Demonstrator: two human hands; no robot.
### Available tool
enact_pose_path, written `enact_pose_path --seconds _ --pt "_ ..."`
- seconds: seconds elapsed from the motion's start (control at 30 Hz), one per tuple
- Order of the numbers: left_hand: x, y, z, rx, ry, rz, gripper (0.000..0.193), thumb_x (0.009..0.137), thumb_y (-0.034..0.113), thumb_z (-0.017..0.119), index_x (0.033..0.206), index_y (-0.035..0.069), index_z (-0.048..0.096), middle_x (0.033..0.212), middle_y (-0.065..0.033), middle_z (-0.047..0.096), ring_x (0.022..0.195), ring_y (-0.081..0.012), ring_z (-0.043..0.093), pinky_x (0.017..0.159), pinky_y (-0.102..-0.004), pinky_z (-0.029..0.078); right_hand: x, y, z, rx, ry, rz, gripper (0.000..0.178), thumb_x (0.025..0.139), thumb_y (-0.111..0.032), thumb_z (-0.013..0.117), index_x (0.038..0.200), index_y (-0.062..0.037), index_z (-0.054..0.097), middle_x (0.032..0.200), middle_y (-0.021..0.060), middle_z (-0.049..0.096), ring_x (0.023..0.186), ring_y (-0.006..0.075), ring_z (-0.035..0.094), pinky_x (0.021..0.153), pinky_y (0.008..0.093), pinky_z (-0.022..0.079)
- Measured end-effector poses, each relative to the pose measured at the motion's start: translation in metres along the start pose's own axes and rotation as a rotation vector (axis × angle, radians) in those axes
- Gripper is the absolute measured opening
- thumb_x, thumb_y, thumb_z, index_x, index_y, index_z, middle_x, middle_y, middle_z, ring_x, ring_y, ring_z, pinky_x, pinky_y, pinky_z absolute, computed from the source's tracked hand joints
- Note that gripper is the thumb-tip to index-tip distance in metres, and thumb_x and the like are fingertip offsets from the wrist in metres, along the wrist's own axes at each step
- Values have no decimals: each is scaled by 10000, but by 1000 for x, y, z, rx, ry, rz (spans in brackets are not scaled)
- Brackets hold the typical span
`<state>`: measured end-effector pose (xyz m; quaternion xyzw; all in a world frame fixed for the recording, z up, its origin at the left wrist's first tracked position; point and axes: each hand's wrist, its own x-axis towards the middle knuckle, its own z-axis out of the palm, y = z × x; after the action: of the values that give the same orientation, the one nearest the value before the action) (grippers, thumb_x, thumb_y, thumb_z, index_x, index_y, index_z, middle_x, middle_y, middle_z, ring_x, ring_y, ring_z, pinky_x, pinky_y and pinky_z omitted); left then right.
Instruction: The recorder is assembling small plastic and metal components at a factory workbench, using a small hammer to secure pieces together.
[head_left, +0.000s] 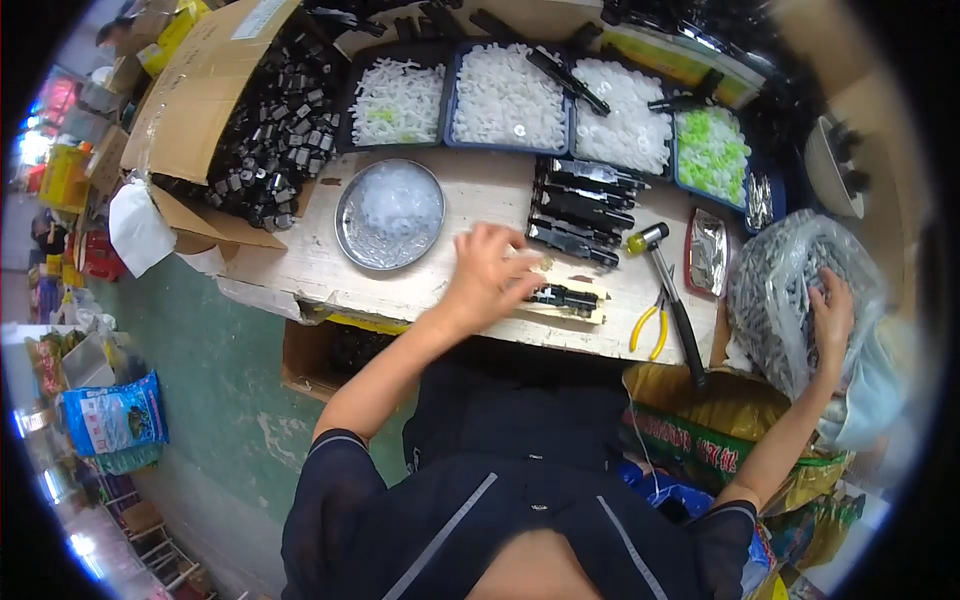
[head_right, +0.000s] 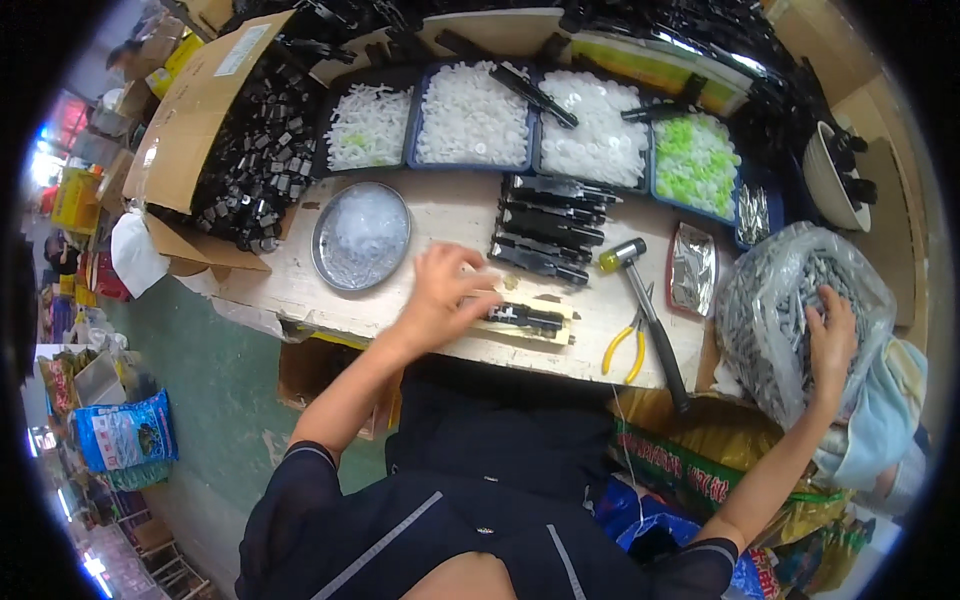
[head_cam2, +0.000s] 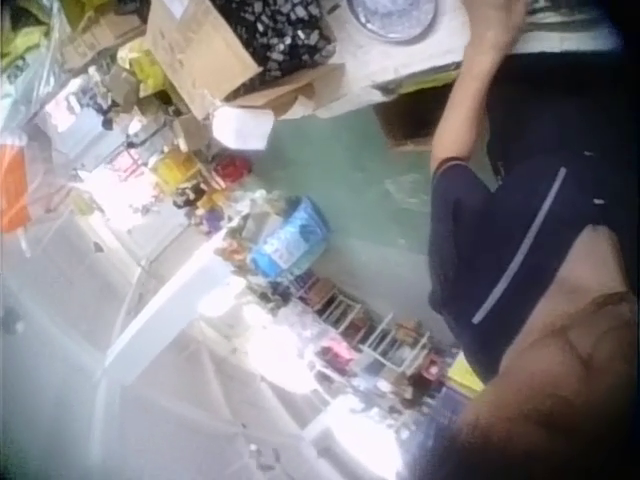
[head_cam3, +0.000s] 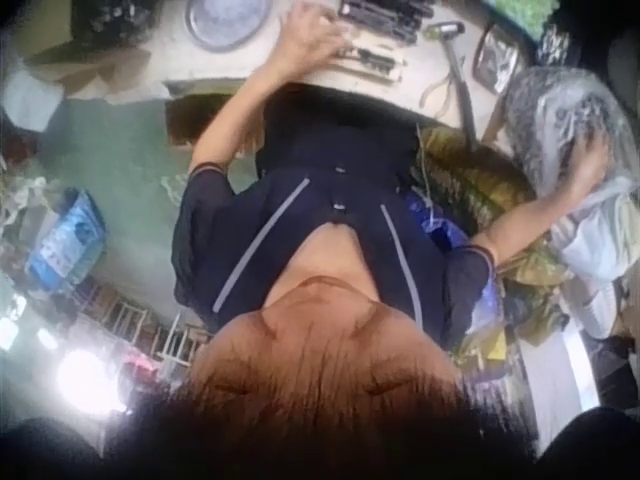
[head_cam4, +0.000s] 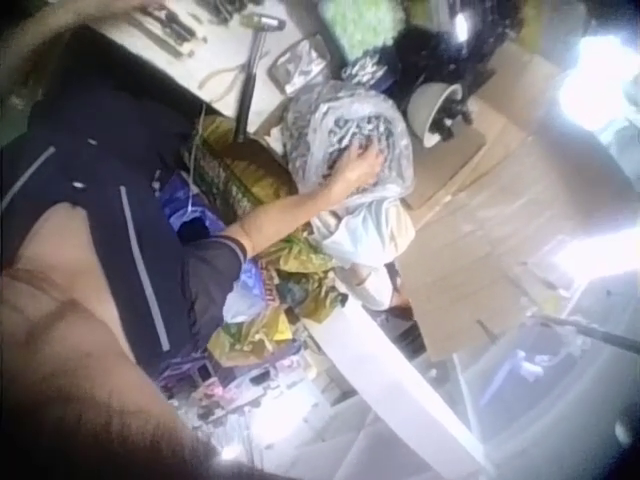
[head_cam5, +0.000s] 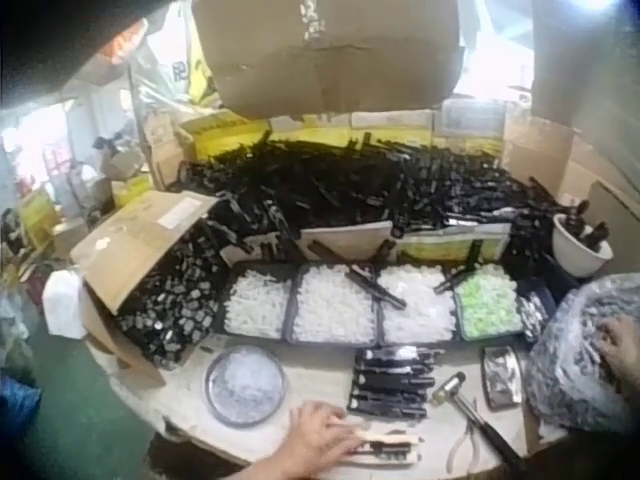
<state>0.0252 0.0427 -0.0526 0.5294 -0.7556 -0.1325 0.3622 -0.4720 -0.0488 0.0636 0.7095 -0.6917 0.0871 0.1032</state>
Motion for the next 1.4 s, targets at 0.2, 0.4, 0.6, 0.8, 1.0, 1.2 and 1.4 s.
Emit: enact_pose_path --seconds 0.2,0.4,0.6,0.8,1.0,1.2,1.4 --pt "76 -110 -68 380 355 -362 198 721 203 677 874 77 684 907 -132 621 883 -309 546 761 -434 434 5 -23 -14 34 -37 70 304 751 -135 646 1038 -52 585 957 117 597 868 271 592 788 360 447" --pt "113 -155 -85 753 170 -451 218 715 197 680 888 64 690 874 -172 641 859 -335 615 738 -401 488 13 -34 -8 -10 -76 222 242 736 -152 651 933 -34 573 874 123 593 816 282 582 725 369 439" --pt "120 -179 -92 418 96 -563 170 719 151 657 852 49 682 874 -175 637 844 -336 613 732 -390 479 12 18 8 367 1 120 198 752 -145 671 857 -26 552 751 20 527 661 146 468 635 284 387" --pt "121 -182 -102 386 246 -384 115 748 130 630 802 31 649 829 -146 633 799 -340 603 722 -416 480 9 16 -8 960 31 203 129 868 -177 615 897 -67 554 846 -47 532 748 48 453 699 195 361" --pt "122 -158 -87 399 -63 -406 268 675 177 729 876 14 662 855 -164 641 779 -296 624 687 -367 481 4 26 -7 1031 130 233 158 911 -188 562 1006 -67 523 933 -2 584 820 68 525 768 194 390" --pt "130 -170 -81 331 -72 -451 214 683 136 694 843 -2 661 767 -148 644 634 -271 624 577 -361 490 4 -14 -15 1008 270 194 179 934 -200 521 1047 -62 508 935 10 581 800 78 530 754 208 399" --pt "125 -159 -113 -731 356 -633 138 744 84 647 850 -3 657 628 -23 569 519 -92 546 357 -232 424 -9 -72 -37 1085 370 98 227 958 -165 464 1136 -29 494 937 21 529 756 79 517 692 210 413"
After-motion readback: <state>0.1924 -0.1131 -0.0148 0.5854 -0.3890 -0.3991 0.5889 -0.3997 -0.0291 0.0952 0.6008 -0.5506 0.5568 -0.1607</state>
